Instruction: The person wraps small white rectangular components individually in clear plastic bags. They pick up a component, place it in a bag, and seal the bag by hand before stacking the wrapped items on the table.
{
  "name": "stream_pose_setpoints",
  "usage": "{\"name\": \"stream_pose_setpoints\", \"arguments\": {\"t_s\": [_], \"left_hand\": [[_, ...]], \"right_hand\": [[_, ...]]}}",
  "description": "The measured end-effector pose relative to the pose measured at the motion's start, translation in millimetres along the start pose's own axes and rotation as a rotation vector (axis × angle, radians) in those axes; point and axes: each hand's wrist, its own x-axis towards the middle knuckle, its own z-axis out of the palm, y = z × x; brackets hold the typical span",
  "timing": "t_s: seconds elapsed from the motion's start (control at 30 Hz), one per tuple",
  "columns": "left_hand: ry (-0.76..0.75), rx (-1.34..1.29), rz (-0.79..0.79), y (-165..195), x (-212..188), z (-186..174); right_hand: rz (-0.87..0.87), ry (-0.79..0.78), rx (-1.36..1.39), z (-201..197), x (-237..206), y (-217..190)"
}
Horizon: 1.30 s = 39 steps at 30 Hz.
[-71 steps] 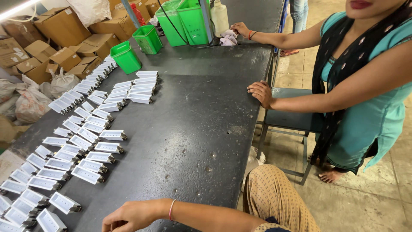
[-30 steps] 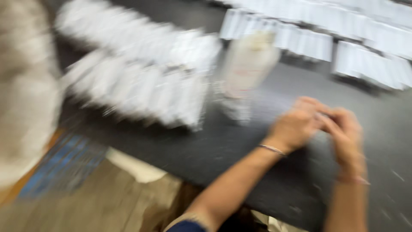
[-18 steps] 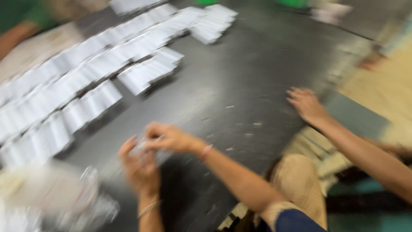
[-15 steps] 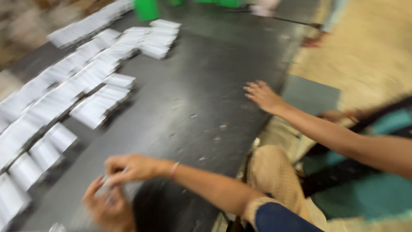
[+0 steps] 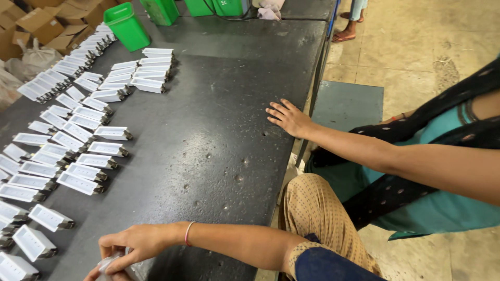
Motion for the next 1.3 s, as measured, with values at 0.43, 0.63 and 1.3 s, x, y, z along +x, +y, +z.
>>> {"name": "stream_pose_setpoints", "arguments": {"t_s": [0.43, 0.63, 1.3], "left_hand": [[0.087, 0.484, -0.092, 50, -24, -6], [0.138, 0.534, -0.250, 104, -24, 8], [0.262, -0.170, -0.343, 112, -18, -36]], "right_hand": [[-0.003, 0.052, -0.077, -8, -5, -28], [0.043, 0.038, 0.230, -58, -1, -53], [0.458, -0.021, -0.055, -59, -11, -31]]}}
